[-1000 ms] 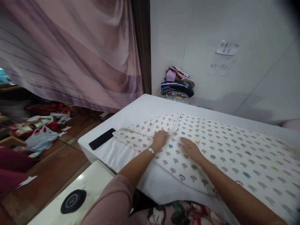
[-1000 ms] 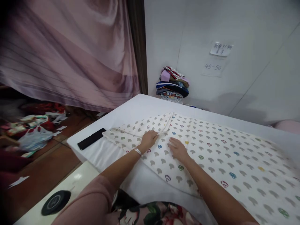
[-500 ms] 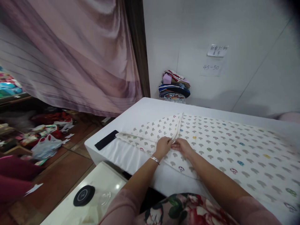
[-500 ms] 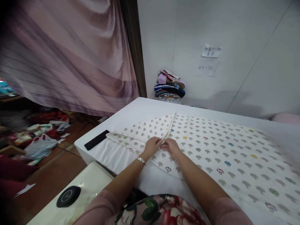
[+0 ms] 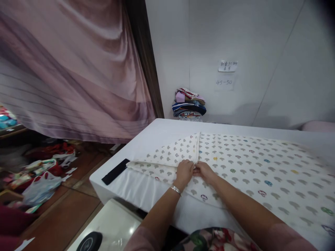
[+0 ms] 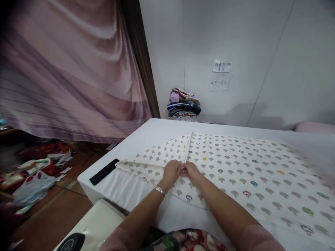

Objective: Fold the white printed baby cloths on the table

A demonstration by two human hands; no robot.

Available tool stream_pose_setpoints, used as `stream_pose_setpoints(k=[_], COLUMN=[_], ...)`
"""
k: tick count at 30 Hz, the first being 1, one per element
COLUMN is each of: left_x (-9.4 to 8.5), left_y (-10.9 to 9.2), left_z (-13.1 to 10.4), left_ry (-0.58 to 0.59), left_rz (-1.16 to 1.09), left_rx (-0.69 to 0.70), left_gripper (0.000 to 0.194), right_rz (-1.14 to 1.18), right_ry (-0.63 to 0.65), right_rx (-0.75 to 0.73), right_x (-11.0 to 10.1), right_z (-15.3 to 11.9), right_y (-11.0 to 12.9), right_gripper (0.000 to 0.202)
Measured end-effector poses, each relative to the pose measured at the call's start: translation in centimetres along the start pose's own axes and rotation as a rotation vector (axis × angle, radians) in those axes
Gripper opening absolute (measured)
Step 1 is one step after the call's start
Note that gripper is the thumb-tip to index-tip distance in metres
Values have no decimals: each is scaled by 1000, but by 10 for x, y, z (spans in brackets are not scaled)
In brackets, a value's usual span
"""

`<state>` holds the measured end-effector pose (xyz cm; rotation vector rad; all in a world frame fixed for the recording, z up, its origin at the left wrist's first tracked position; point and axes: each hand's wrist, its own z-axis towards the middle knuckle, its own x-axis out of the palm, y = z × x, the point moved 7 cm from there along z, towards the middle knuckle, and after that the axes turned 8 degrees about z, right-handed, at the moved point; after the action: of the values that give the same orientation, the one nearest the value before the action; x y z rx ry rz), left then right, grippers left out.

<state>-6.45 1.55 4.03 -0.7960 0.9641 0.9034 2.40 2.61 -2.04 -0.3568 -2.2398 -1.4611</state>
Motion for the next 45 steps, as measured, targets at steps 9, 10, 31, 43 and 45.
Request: stream_pose_setpoints(k=[9, 10, 31, 43, 45], left_x=[-8, -4, 1, -12, -14], left_y=[-3, -3, -1, 6, 6], left_z=[-5, -6, -16, -21, -25], left_ry=[-23, 15, -30, -109, -101], left_rz=[19, 28, 5, 16, 12], left_rx=[14, 27, 100, 148, 169], left_gripper=[24, 24, 15, 20, 21], right_rz=[-27, -29, 12, -100, -147], right_ry=[24, 32, 219, -16, -70], right_rx=[32, 40, 97, 128, 95], right_x=[2, 3, 6, -4, -8], right_z=[-4, -5, -7, 36, 48], right_y=[1, 1, -1, 23, 32], right_gripper=[17, 17, 16, 24, 19])
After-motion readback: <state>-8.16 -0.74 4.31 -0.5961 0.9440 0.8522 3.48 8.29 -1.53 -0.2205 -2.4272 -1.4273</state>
